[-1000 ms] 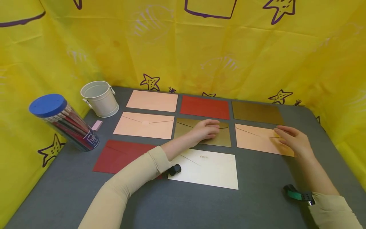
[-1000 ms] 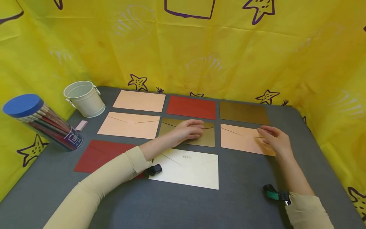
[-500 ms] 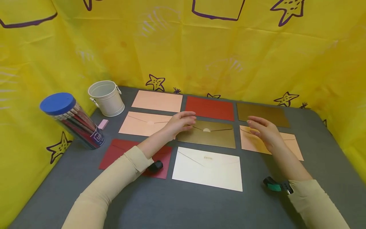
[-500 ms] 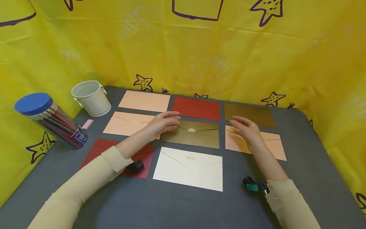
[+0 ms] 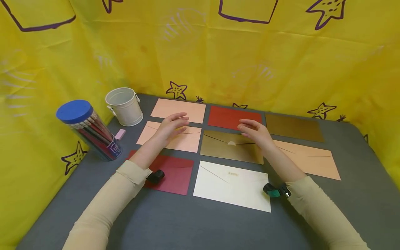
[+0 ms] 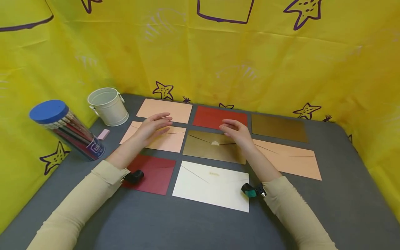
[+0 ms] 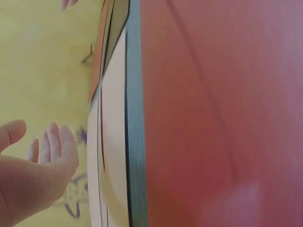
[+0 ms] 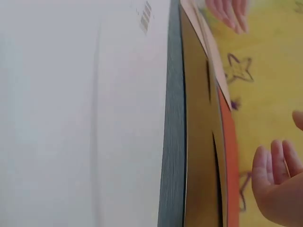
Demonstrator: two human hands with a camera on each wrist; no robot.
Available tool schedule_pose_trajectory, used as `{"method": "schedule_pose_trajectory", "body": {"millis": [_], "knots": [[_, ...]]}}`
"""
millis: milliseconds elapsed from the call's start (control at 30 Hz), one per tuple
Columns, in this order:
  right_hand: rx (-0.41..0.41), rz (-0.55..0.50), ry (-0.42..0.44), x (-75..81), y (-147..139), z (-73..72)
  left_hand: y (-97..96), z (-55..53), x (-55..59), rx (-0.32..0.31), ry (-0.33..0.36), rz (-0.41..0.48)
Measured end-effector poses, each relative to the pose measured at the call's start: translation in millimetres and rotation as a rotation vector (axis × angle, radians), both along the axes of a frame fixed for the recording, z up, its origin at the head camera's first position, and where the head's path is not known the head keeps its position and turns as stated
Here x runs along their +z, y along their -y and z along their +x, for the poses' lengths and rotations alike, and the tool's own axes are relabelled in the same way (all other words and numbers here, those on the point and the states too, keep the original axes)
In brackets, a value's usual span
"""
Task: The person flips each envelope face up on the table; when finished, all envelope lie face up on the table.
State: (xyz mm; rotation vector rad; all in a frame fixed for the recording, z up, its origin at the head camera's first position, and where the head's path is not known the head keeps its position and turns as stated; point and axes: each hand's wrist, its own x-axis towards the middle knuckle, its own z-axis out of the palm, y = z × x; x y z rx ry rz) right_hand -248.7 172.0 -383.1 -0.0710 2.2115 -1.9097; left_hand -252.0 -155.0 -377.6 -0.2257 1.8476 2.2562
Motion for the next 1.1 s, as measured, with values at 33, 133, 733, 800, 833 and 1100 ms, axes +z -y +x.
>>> {"method": "schedule_pose_trajectory", "body": {"millis": [33,133,733,800,833,1100], "knots": [[0.011,0.003,-0.006,-0.9,7,-2.2,5.8,-1.1,0.1,0.018,0.005,-0.010],[0.058,0.006,-0.029,-2.3,28,-8.0,22.9,-4.7,-0.5,0.061,0.020,-0.062],[0.192,0.266,-0.213,-18.7,113,-49.9,84.7,-25.7,-8.5,0.252,-0.067,-0.486],[0.212,0.324,-0.237,-19.5,120,-54.5,88.6,-26.3,-7.9,0.251,-0.053,-0.491],[0.221,0.360,-0.251,-20.1,123,-56.9,90.1,-26.8,-7.6,0.247,-0.043,-0.491],[0.291,0.602,-0.356,-24.3,139,-71.6,95.5,-32.2,-6.0,0.225,0.021,-0.478]]}}
